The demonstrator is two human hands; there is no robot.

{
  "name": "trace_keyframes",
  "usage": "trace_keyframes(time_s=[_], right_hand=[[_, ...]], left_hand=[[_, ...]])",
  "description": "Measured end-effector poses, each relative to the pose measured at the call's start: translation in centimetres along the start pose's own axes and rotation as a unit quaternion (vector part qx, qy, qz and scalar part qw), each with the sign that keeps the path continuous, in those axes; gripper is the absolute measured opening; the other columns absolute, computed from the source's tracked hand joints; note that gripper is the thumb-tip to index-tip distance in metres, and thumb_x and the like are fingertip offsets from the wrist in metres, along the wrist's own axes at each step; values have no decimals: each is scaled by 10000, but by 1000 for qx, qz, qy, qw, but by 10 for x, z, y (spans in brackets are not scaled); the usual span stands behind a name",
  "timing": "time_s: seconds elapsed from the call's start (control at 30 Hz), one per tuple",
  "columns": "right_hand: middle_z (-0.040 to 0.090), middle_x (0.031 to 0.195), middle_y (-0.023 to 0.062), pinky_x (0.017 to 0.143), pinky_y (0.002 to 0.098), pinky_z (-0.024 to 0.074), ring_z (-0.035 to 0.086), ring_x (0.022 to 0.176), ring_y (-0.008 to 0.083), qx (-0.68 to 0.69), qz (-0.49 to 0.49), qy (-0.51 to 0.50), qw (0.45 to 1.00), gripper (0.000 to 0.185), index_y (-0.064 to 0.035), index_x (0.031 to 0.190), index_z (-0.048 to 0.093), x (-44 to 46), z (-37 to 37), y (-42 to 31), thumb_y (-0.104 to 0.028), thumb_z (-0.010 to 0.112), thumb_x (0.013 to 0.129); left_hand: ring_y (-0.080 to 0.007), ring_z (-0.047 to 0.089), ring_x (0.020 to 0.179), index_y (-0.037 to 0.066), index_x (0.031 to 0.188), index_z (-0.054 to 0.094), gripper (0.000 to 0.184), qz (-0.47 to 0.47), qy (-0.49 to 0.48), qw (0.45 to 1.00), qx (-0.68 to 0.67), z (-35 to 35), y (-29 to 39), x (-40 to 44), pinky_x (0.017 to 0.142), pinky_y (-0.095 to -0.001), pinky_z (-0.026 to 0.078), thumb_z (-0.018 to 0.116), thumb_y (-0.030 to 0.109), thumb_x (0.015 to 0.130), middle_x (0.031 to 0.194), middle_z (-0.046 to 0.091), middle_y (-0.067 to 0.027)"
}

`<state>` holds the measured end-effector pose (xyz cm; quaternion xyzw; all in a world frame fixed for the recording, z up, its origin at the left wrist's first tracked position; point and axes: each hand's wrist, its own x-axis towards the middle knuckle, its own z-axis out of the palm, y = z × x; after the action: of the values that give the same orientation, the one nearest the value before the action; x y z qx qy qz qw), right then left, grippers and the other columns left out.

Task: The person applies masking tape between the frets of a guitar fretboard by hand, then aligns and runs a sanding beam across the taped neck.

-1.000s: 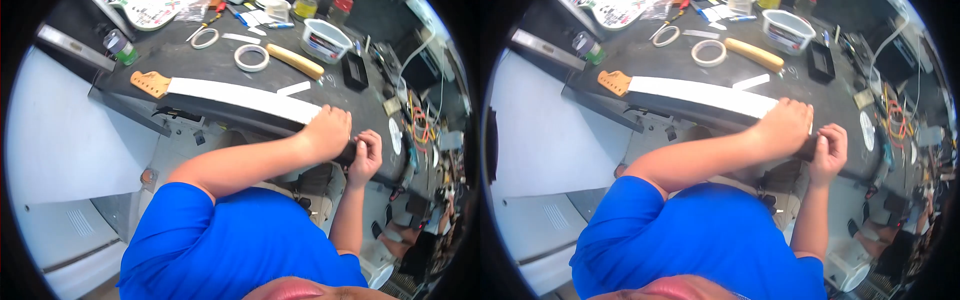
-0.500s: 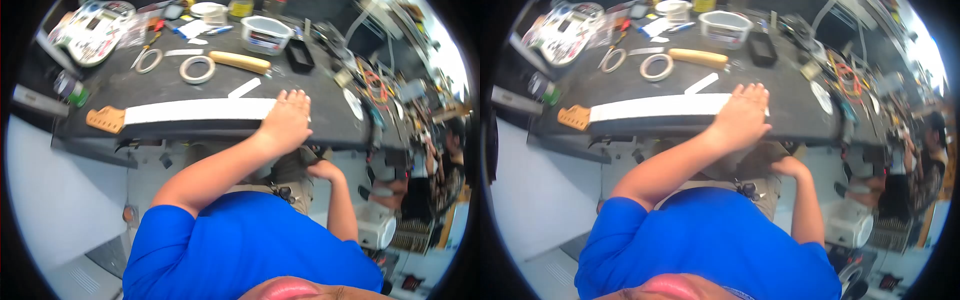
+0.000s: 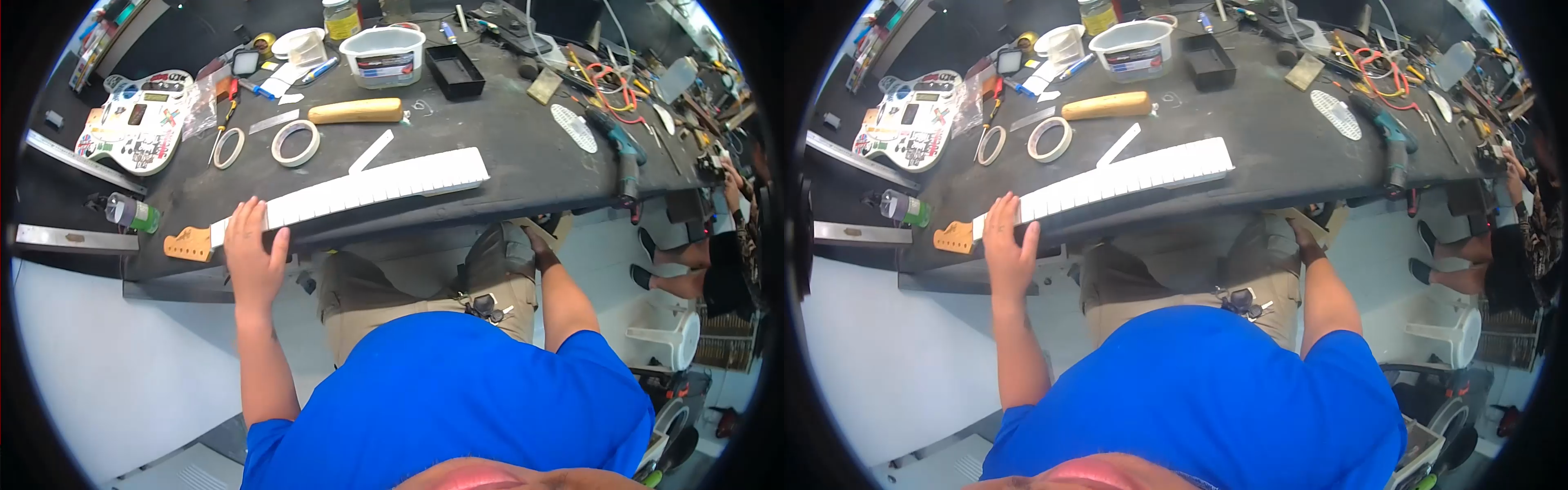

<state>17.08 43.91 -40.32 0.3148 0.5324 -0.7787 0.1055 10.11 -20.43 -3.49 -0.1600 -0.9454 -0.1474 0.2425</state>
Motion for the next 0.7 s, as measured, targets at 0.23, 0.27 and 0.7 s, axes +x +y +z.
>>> trace_keyframes(time_s=[0.23,0.27,0.7], right_hand=[[732,1381,137,1056,412,542,694,1244,253,-56,-55,20,997,529,-25,1471,673,17,-5,5,-408,609,1112],[733,1379,140,1063,413,539,694,1247,258,-84,-37,15,996,538,-25,1462,680,15,1,-3,-420,611,1104],[689,1481,184,1169,413,455,615,1407,307,-214,-24,45,975,632,32,1445,678,-2,14,-28,-477,659,1072]], left_hand=[[-370,486,1462,68,1524,570,648,26,26,998,54,26,4,3,1237,-545,277,771,194,921,1498,588,-133],[-370,490,1458,66,1517,577,642,31,18,998,46,25,2,4,1232,-543,281,778,187,919,1494,589,-134],[-353,718,1136,28,1105,777,252,-30,-146,985,-87,27,97,122,1006,-505,504,781,221,944,1176,773,-162]])
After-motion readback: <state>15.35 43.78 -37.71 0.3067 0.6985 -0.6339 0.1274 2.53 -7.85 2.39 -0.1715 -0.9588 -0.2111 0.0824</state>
